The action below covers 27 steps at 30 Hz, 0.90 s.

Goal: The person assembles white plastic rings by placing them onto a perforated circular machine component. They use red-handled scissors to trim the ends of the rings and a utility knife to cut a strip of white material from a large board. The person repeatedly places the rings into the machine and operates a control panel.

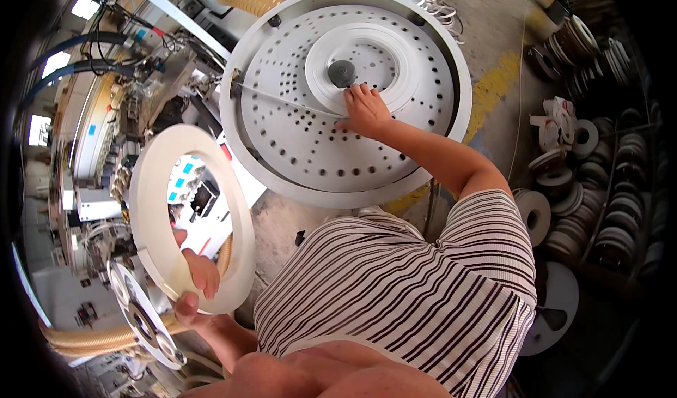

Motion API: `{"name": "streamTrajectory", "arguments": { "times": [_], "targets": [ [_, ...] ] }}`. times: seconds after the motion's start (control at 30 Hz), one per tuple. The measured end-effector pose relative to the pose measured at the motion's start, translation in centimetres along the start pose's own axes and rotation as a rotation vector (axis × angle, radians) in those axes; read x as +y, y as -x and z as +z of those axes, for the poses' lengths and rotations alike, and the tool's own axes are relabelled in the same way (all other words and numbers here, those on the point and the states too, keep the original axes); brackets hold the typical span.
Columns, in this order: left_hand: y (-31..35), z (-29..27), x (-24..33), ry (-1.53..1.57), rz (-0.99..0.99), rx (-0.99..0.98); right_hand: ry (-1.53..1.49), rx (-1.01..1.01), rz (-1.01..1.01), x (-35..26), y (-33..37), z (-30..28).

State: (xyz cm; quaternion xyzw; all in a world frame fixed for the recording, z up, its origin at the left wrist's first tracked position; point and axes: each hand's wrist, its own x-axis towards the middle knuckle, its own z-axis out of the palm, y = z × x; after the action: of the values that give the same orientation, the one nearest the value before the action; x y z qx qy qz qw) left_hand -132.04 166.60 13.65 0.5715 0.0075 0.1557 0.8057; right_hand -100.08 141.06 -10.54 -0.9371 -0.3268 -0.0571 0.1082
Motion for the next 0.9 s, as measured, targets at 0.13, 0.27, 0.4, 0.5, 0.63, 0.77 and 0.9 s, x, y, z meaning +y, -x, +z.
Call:
{"name": "streamTrajectory", "arguments": {
  "times": [0.13, 0.27, 0.4, 0.5, 0.63, 0.77, 0.9],
  "targets": [
    [-3.9, 0.0, 0.3, 0.063, -0.053, -0.192, -0.040, -0.014, -0.069, 2.8, -0.9, -0.9],
    [-7.9, 0.5, -2.1, 0.118, -0.139, -0.225, -0.152, -0.064, 0.121, 1.2, -3.2, -4.3],
    [-12.3, 2.2, -4.4, 0.000, -0.166, -0.315, -0.504, 0.220, 0.210, 2.5, -5.8, -11.4],
    [-14.4, 3.6, -6.4, 0.051, -0.209, -0.398, -1.138, 0.284, 0.310, 5.6, -6.1, -15.2],
    [-17.3, 4.7, -8.7, 0.146, -0.213, -0.501, -1.275, 0.425, 0.353, 9.1, -3.5, -16.7],
    [-23.8, 9.4, -11.3, 0.381, -0.186, -0.705, -1.154, 0.620, 0.440, 13.2, 1.5, -19.5],
    [-26.0, 5.1, -15.9, 0.107, -0.330, -0.329, -1.032, 0.660, 0.282, 12.5, 4.2, -21.2]
  ]
}}
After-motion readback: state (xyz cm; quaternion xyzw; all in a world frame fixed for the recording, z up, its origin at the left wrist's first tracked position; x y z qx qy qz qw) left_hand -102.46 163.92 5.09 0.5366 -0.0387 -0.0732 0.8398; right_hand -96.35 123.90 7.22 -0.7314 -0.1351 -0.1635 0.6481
